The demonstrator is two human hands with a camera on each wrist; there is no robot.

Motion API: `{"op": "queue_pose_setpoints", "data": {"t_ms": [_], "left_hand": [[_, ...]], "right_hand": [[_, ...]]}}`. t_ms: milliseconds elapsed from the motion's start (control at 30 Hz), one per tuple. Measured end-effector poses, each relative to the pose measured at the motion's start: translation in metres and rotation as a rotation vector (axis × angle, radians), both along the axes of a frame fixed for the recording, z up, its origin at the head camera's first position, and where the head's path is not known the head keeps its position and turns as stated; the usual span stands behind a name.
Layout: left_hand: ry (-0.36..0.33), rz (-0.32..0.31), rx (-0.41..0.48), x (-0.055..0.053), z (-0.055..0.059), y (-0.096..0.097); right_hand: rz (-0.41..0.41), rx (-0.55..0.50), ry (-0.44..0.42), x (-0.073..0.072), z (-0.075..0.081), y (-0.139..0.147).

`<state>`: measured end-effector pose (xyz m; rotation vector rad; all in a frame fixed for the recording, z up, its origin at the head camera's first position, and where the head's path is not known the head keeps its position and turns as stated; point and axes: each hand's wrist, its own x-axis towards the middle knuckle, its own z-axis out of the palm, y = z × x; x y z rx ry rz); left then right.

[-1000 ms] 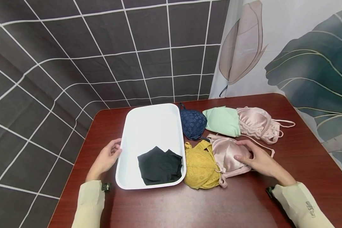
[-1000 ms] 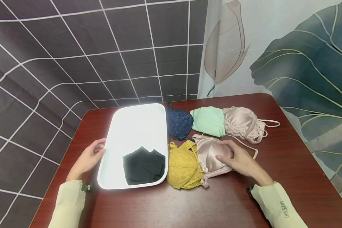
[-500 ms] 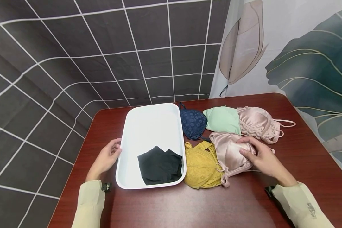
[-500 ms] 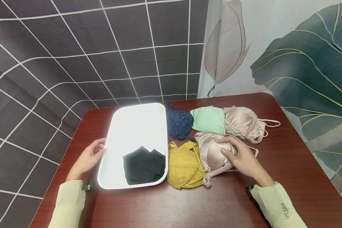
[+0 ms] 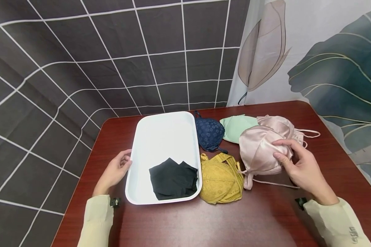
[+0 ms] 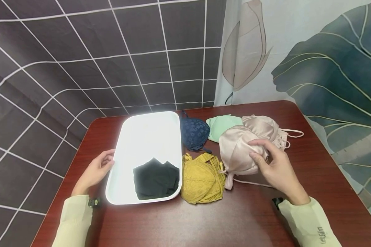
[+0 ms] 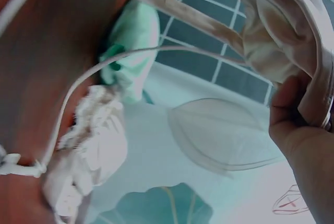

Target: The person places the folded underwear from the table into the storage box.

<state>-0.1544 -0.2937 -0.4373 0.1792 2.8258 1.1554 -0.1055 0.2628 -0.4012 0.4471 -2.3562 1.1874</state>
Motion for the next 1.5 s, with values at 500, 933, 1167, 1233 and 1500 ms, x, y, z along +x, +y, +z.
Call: {"op": "queue_pose_setpoints", "data": {"t_ms": [500,933,1167,1233,1500], "left_hand": [[0.005,-0.004,0.007,0.002,-0.001,-0.002],[0.014,0.002,0.019,0.003,0.0,-0.003],[-0.002,0.006,0.02,0.002,-0.001,-0.003],[-0.004,0.004,0.022,0.002,-0.001,-0.003],[0.024,-0.015,0.032,0.0,-0.002,-0.001]], "right_hand": [[0.158,-0.392,0.291,-0.002,0.057,-0.04],[0.347,-0.668,0.524,-0.032,0.105,-0.09],[0.442,-0.738,0.601,-0.036,0.118,-0.128],[0.472,-0.714,0.608,-0.037,0.117,-0.14],[0.553,-0.661,0.61,-0.047,0.116,-0.178]]}}
